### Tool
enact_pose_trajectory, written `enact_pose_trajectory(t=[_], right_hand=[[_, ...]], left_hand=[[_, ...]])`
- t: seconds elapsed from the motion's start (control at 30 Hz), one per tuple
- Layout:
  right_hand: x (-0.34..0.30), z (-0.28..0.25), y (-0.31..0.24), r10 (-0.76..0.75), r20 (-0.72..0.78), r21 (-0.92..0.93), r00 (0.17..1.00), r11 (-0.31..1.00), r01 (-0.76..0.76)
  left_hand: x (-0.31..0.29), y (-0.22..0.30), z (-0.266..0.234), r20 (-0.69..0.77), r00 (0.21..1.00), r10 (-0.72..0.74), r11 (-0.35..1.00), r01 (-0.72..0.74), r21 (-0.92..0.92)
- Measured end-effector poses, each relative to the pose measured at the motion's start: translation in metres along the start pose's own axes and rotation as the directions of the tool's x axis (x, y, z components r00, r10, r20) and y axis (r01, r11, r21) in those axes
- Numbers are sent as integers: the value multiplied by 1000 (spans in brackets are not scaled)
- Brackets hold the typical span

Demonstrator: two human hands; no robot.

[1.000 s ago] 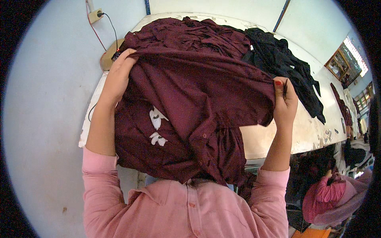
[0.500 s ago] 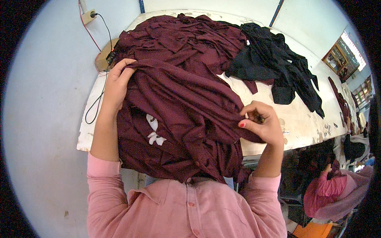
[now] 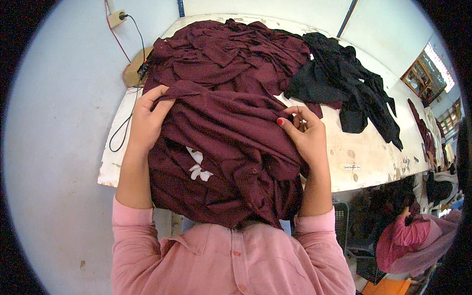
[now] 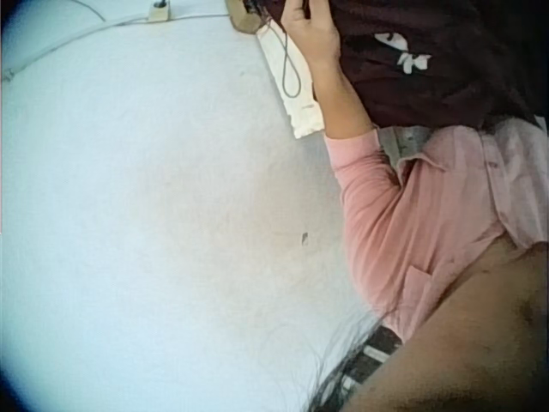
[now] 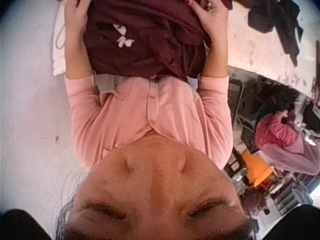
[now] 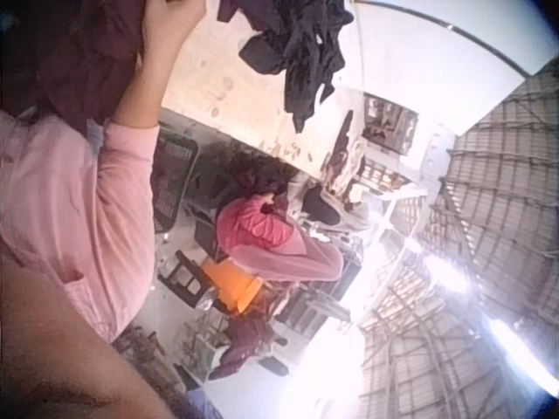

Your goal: The person uses a small blade to cut loose threads and small fabric bits from a maroon shirt. They repeatedly lift, turn, and inspect the shirt while snipping stray threads from seams and edges.

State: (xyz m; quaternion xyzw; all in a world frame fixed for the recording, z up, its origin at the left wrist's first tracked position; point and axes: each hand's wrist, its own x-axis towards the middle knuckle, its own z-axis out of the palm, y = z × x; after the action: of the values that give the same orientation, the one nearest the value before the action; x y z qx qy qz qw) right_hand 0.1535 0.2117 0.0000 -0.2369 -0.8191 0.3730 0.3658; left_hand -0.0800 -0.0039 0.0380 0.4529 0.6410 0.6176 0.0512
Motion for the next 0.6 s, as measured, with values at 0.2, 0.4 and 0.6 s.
enact_pose_trajectory(t=[0.2, 0.4, 0.6], right_hand=[[-1, -11, -3, 132, -226, 416, 965, 909, -27], [-5, -61, 17, 155, -497, 709, 854, 639, 297], [-38, -121, 45, -46, -368, 881, 929, 302, 364]], left_hand=[[-5, -8, -8, 133, 988, -79, 992, 65, 105], [-55, 32, 29, 934, 238, 265, 961, 17, -277], [-16, -1, 48, 681, 715, -161, 887, -197, 417]])
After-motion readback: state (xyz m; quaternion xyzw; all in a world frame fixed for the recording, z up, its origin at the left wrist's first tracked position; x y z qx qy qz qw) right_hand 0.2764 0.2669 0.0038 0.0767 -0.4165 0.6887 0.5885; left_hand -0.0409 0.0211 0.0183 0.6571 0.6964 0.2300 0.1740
